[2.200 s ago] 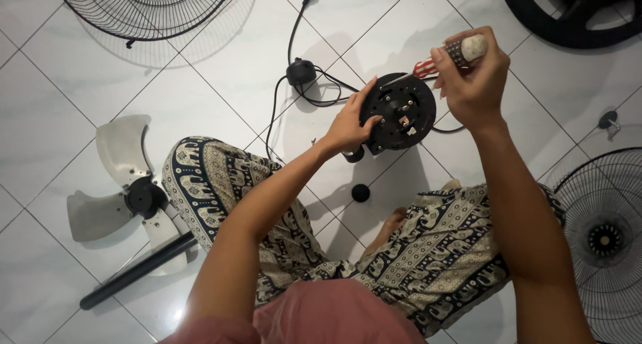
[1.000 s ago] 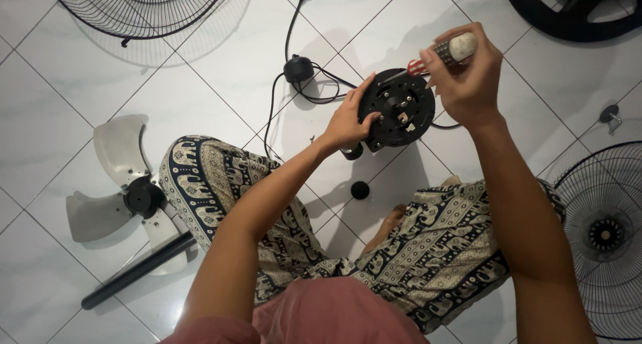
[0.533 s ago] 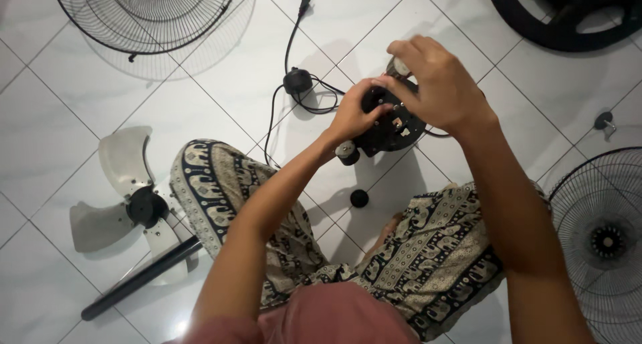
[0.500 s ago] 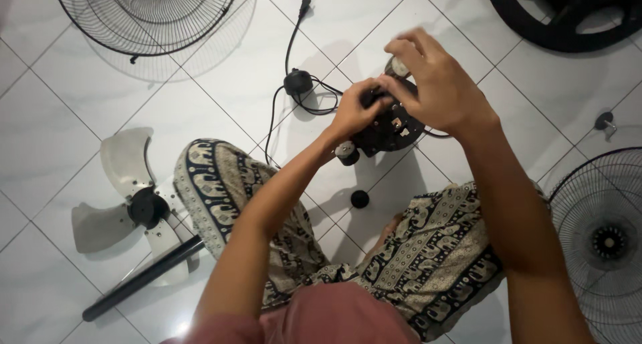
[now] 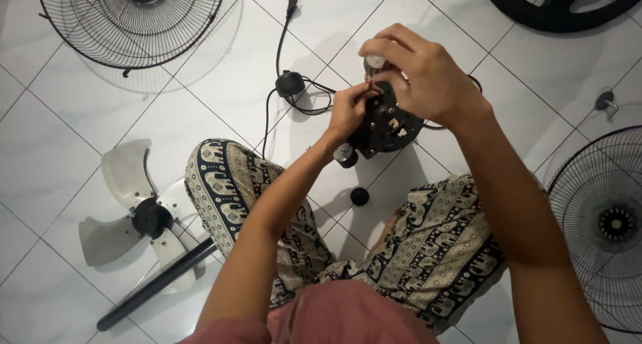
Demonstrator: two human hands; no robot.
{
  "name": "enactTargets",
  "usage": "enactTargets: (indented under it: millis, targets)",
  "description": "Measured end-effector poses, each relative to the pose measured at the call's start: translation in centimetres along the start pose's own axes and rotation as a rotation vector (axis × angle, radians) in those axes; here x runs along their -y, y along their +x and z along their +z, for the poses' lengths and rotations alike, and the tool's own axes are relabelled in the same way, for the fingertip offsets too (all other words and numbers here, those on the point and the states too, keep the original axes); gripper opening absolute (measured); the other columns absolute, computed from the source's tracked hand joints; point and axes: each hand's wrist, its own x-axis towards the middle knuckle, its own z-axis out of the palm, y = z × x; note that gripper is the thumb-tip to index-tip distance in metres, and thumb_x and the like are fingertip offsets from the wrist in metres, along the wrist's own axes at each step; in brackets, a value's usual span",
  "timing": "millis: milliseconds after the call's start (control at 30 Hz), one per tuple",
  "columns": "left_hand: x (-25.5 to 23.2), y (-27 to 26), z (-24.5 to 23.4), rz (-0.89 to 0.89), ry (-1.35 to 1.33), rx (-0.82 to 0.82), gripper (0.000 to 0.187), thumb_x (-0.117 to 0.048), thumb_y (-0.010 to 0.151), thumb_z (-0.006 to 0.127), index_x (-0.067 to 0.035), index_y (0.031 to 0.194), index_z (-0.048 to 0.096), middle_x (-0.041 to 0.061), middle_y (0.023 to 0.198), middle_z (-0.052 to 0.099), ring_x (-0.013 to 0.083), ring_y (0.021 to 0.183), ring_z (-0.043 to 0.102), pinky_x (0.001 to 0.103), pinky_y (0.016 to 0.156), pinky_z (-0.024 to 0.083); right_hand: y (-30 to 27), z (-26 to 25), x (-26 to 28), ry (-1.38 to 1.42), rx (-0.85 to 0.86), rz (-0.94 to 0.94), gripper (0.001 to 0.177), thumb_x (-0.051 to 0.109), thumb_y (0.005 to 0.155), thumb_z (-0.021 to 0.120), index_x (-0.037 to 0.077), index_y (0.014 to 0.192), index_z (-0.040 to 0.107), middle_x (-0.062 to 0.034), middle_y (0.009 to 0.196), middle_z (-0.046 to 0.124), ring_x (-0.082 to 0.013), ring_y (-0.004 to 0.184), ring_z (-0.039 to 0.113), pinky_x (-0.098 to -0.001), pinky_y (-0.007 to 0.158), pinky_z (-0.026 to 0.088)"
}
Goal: The person sits on the floor and uses a screwdriver to tighten screws on the rear housing of a standing fan motor. The fan blade and cage are detached and placed nearby. The person repeatedly adjusts and secures the screws on the motor assembly.
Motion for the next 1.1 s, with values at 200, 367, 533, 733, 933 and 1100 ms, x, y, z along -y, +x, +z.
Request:
enactTargets:
  millis: [200,367,533,733,933,1100]
  targets:
    - [-0.5,0.0,0.2,0.001,-0.020,-0.001,0.023,0.011,0.095,0.053,0.003,0.107,0.072,0.014,0.101,0.079,0.0166,0.096,0.076,0.028,0.092,0.059,-0.7,0.5,-0.5,-0.079,-0.073,-0.002,0.035,0.003,0.095,0.077,0.004,0.126,0.060,-0.0136,0.111,0.060,-0.0279,0.085,0.070,-0.0369,0.073,0.057]
    - [-1.9,0.0,0.0,0.138,0.091,-0.069,0.013,0.006,0.090,0.069,0.004,0.103,0.071,0.015,0.096,0.074,0.0212,0.087,0.071,0.030,0.081,0.055,-0.8,0.7,-0.6,-0.185,-0.103,0.045,0.038,0.016,0.098,0.083,0.001,0.123,0.058,-0.0147,0.104,0.059,-0.0278,0.076,0.066,-0.0384,0.065,0.054]
    - [-2.5,0.0,0.6,0.085,0.131,-0.132,0.009,0.007,0.085,0.073,0.003,0.093,0.070,0.013,0.085,0.066,0.0219,0.076,0.070,0.029,0.069,0.055,-0.8,-0.2,0.5,-0.314,-0.078,0.080,0.039,0.017,0.102,0.080,-0.001,0.128,0.058,-0.0170,0.108,0.060,-0.0310,0.091,0.064,-0.0423,0.079,0.054]
    - [-1.7,-0.3,0.7,0.137,0.141,-0.139,0.014,0.016,0.085,0.064,0.005,0.091,0.068,0.014,0.085,0.070,0.0235,0.080,0.073,0.030,0.074,0.059,-0.8,-1.4,1.0,-0.200,0.045,-0.025,0.034,0.005,0.094,0.073,0.000,0.124,0.061,-0.0134,0.116,0.063,-0.0330,0.110,0.061,-0.0435,0.095,0.052]
    - [-1.1,0.1,0.8,0.157,0.050,-0.132,0.020,0.019,0.086,0.057,0.005,0.096,0.068,0.014,0.089,0.069,0.0245,0.086,0.076,0.030,0.080,0.064,-1.0,-0.7,-0.5,-0.145,-0.006,0.053,0.037,0.009,0.091,0.080,-0.002,0.121,0.062,-0.0159,0.107,0.062,-0.0315,0.090,0.065,-0.0424,0.079,0.053]
    - [-0.9,-0.2,0.8,0.160,0.277,-0.142,0.020,0.017,0.083,0.063,0.005,0.097,0.072,0.015,0.084,0.066,0.0275,0.075,0.070,0.032,0.070,0.056,-1.1,0.2,-1.5,-0.410,-0.009,0.150,0.044,0.039,0.096,0.083,0.001,0.095,0.060,-0.0129,0.089,0.062,-0.0273,0.072,0.063,-0.0398,0.067,0.053]
